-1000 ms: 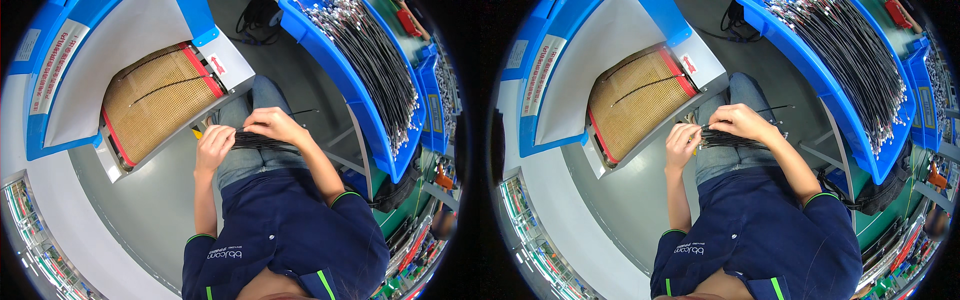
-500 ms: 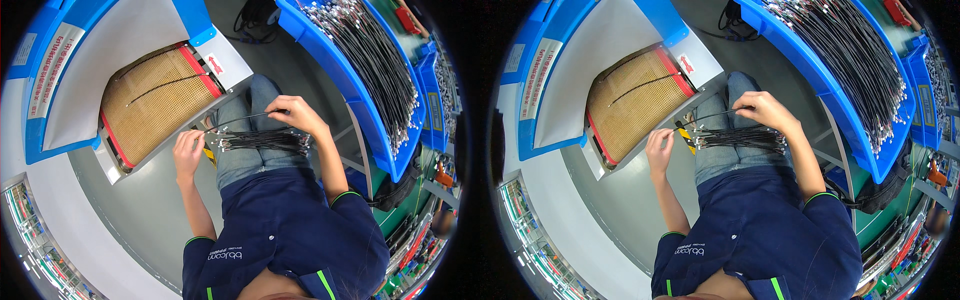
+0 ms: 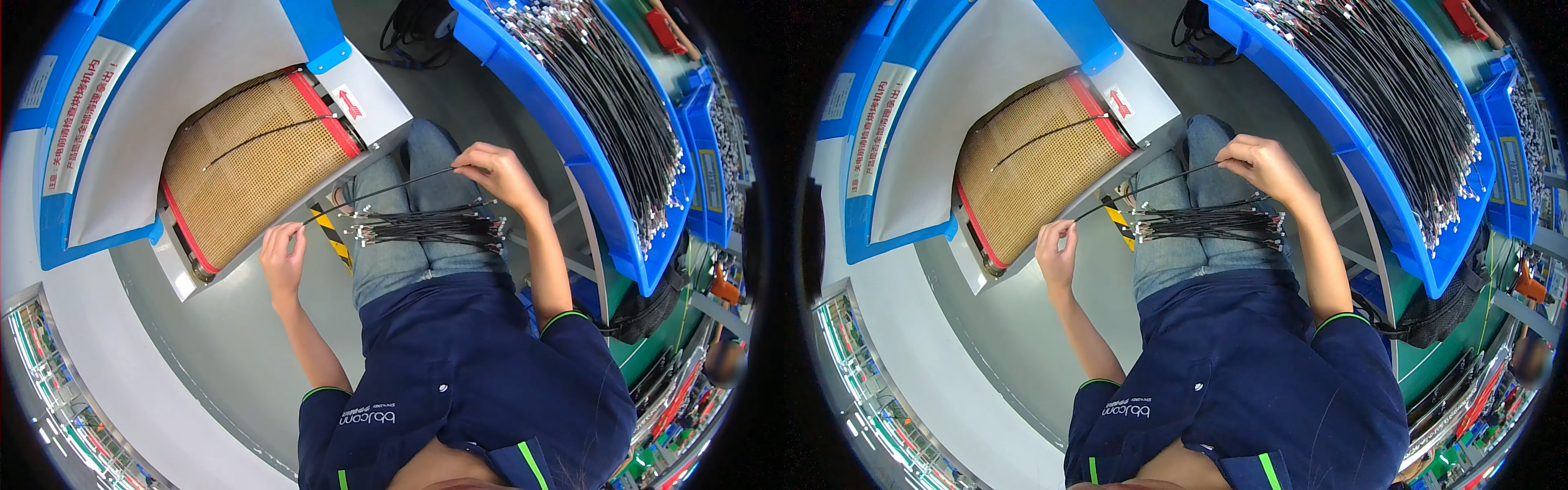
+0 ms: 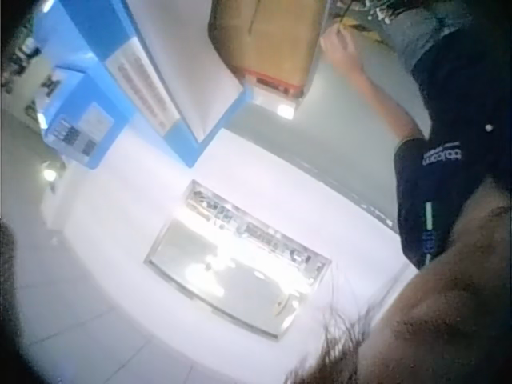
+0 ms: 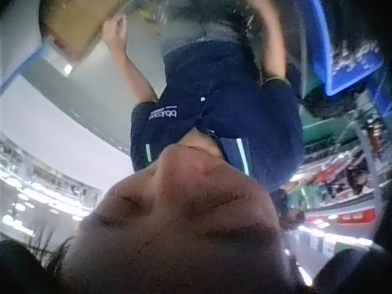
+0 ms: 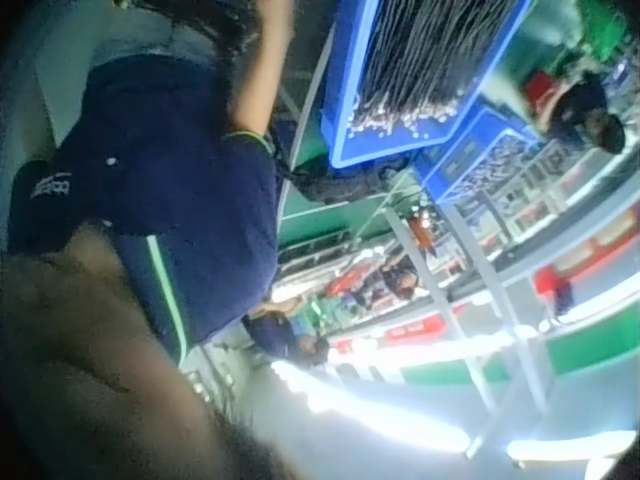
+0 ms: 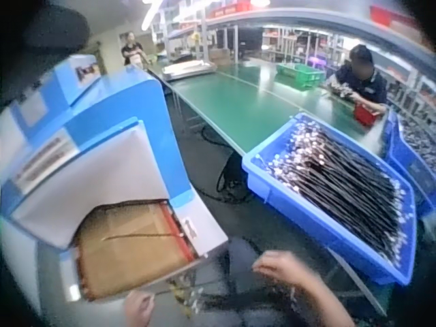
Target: The person sorts and organizes black electrical cables by hand at an industrial workstation.
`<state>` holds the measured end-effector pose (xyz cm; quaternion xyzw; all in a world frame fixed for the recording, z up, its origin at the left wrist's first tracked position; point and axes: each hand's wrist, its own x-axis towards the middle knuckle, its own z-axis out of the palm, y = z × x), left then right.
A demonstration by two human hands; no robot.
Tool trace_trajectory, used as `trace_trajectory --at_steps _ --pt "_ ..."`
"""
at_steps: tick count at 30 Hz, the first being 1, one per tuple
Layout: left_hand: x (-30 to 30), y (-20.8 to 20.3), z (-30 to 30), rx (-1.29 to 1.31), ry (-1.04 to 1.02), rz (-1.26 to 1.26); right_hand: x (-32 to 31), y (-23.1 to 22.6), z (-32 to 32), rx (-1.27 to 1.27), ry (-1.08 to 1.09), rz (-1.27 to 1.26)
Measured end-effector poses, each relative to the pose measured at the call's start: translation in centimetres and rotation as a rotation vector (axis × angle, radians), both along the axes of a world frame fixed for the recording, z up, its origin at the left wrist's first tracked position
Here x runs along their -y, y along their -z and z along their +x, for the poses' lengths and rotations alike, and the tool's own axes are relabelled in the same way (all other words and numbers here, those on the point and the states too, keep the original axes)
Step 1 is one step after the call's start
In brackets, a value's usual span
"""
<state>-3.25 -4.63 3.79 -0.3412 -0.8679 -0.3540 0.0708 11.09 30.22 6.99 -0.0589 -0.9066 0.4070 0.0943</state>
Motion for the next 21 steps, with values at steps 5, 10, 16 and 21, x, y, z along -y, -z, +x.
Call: trace_trajectory --at_steps 5,10,16,21 --pt "0.4 0.0 0.0 0.021 -0.006 0.02 0.4 0.0 -0.2 -0.091 0.02 0.04" --pt "0.7 -0.5 -0.1 0.072 -0.012 0.037 -0.1 -0.2 0.2 -0.217 -0.081 0.196" --pt "0.8 -0.8 -0.1 0.086 0.008 0.047 -0.1 -0.2 0.0 -0.309 -0.109 0.218" --pt "1.2 -0.8 -0.3 0.089 0.011 0.029 0.0 0.1 0.3 -0.28 -0.168 0.226"
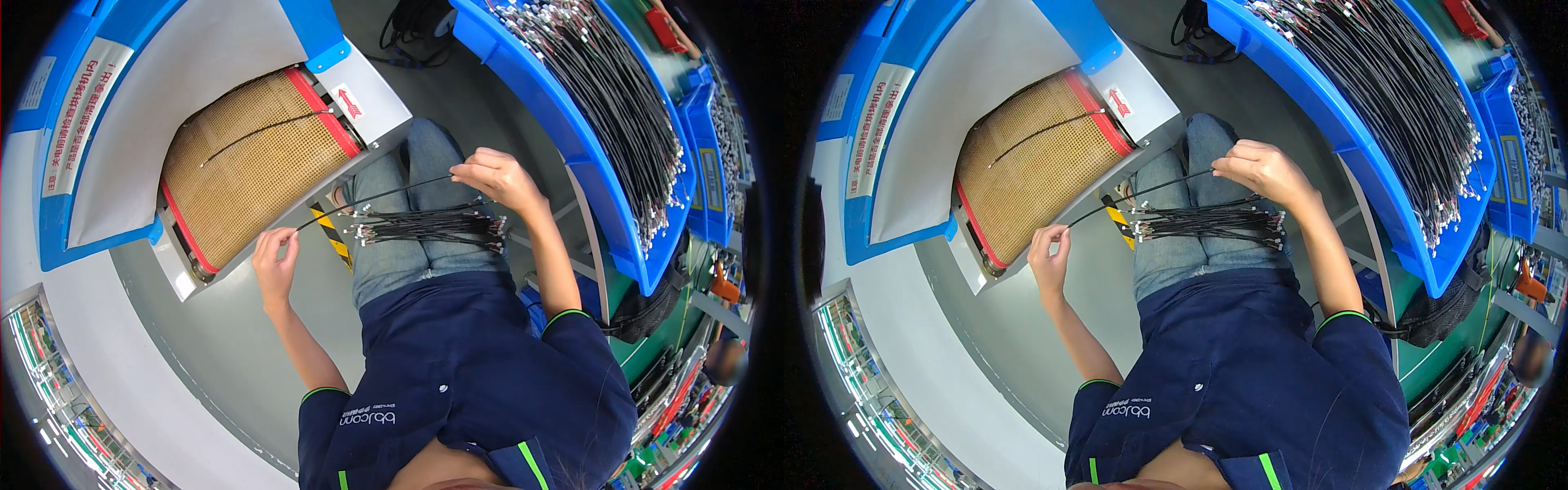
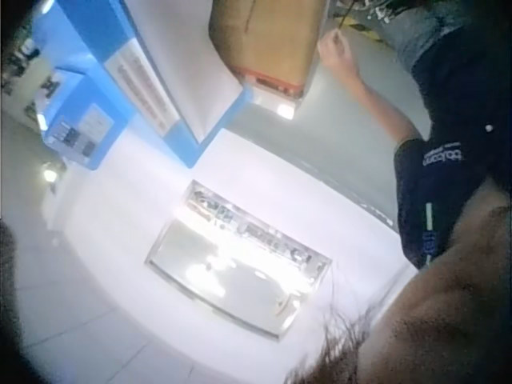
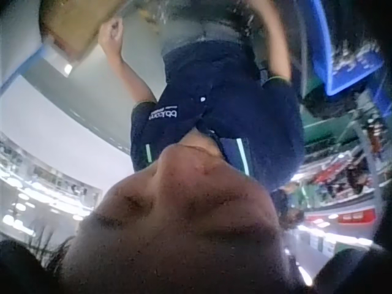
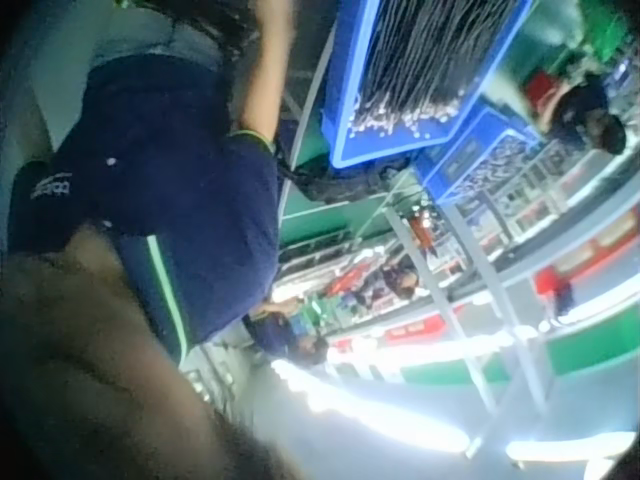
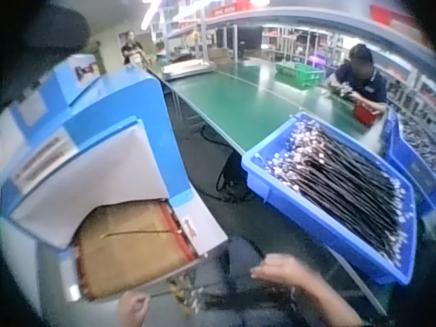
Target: The person sorts and organizes black electrical cables by hand at an industrial workstation.
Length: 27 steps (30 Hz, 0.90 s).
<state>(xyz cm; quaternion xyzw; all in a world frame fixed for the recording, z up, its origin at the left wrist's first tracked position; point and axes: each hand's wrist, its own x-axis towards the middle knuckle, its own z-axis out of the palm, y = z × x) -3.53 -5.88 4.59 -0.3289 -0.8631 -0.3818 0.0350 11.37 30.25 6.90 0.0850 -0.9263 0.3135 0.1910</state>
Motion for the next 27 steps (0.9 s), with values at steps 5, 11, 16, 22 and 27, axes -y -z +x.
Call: trace_trajectory --at_steps 5,11,16,22,27 --pt "0.3 -0.1 0.0 0.013 -0.015 0.002 0.1 -0.3 0.0 -0.041 -0.009 -0.057" --pt "0.5 -0.4 0.0 0.023 -0.036 -0.001 0.3 -0.3 0.1 0.002 -0.051 -0.108" --pt "0.8 -0.4 -0.3 0.006 -0.04 0.005 0.6 -0.5 0.1 0.049 -0.101 -0.057" --pt "1.2 -0.6 -0.5 0.027 -0.059 0.02 0.9 0.0 -0.1 0.006 -0.152 0.012" --pt "1.8 -0.7 -0.6 0.045 -0.075 0.033 0.9 0.3 0.2 0.014 -0.172 0.06"
